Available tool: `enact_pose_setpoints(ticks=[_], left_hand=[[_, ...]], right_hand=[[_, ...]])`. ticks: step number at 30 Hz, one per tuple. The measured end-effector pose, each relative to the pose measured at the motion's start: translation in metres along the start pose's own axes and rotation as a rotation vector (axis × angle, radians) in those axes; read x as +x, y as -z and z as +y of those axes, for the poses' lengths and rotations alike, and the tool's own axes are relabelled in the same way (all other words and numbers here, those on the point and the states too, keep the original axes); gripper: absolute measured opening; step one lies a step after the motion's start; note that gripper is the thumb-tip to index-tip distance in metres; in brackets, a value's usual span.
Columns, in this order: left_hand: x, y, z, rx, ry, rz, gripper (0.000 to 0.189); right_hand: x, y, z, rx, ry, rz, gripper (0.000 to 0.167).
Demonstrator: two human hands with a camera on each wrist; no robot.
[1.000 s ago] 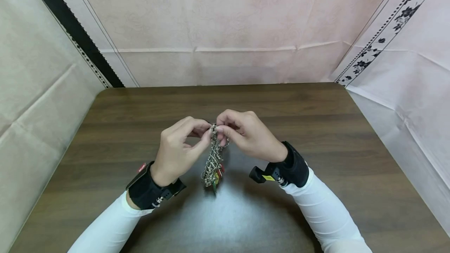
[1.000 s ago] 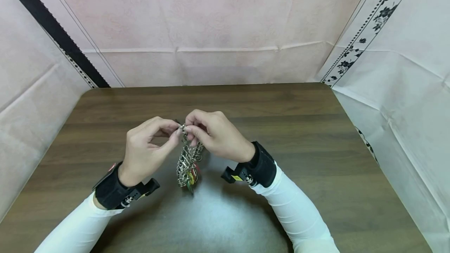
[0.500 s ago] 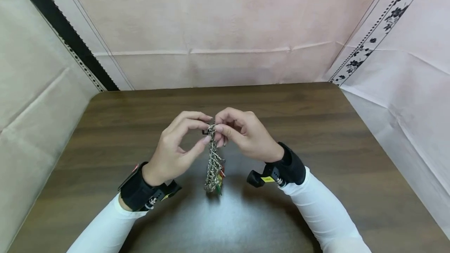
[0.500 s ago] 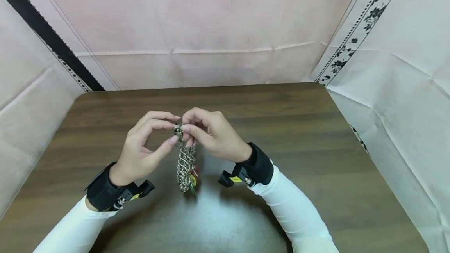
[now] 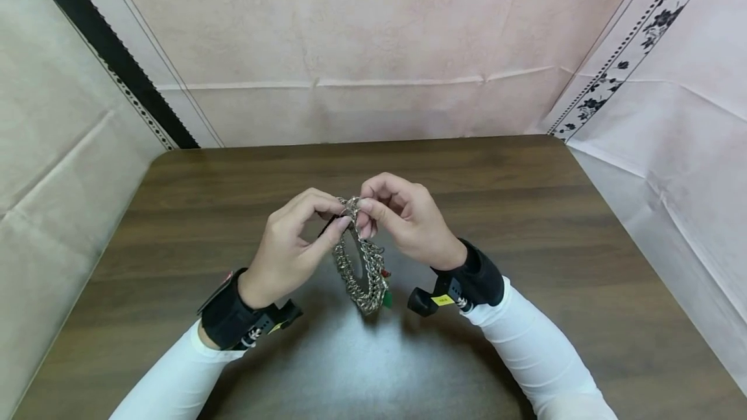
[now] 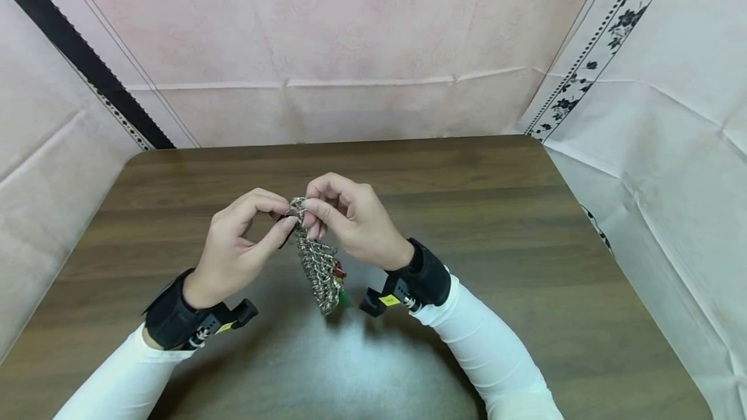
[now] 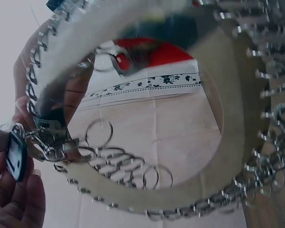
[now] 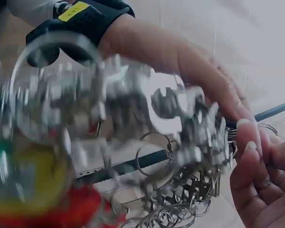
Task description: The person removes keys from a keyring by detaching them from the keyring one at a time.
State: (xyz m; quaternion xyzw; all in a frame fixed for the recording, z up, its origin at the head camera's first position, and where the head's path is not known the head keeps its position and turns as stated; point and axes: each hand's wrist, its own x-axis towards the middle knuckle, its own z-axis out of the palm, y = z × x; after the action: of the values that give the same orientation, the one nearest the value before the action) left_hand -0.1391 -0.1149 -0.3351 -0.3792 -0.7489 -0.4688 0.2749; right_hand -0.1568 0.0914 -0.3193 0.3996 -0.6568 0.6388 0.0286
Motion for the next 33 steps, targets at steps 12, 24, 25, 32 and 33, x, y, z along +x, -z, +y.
enact_pose_setpoints(ticks=[12, 24, 25, 32, 33], left_hand=[[-0.001, -0.001, 0.002, 0.103, 0.008, 0.039, 0.012], [0.002, 0.009, 0.006, 0.219, -0.123, -0.088, 0.023], [0.002, 0.009, 0.007, 0.221, -0.134, -0.094, 0.025], [0.002, 0.007, 0.005, 0.205, -0.134, -0.123, 0.026], [0.002, 0.007, 0.005, 0.202, -0.132, -0.125, 0.026]], right_hand=[[0.001, 0.001, -0.003, -0.036, -0.057, -0.084, 0.004], [0.001, 0.000, -0.010, -0.198, -0.006, -0.186, 0.005], [0.001, -0.001, -0.010, -0.220, 0.002, -0.191, 0.004], [0.000, 0.001, -0.016, -0.396, 0.042, -0.227, 0.003], [0.000, 0.002, -0.016, -0.401, 0.042, -0.235, 0.003]])
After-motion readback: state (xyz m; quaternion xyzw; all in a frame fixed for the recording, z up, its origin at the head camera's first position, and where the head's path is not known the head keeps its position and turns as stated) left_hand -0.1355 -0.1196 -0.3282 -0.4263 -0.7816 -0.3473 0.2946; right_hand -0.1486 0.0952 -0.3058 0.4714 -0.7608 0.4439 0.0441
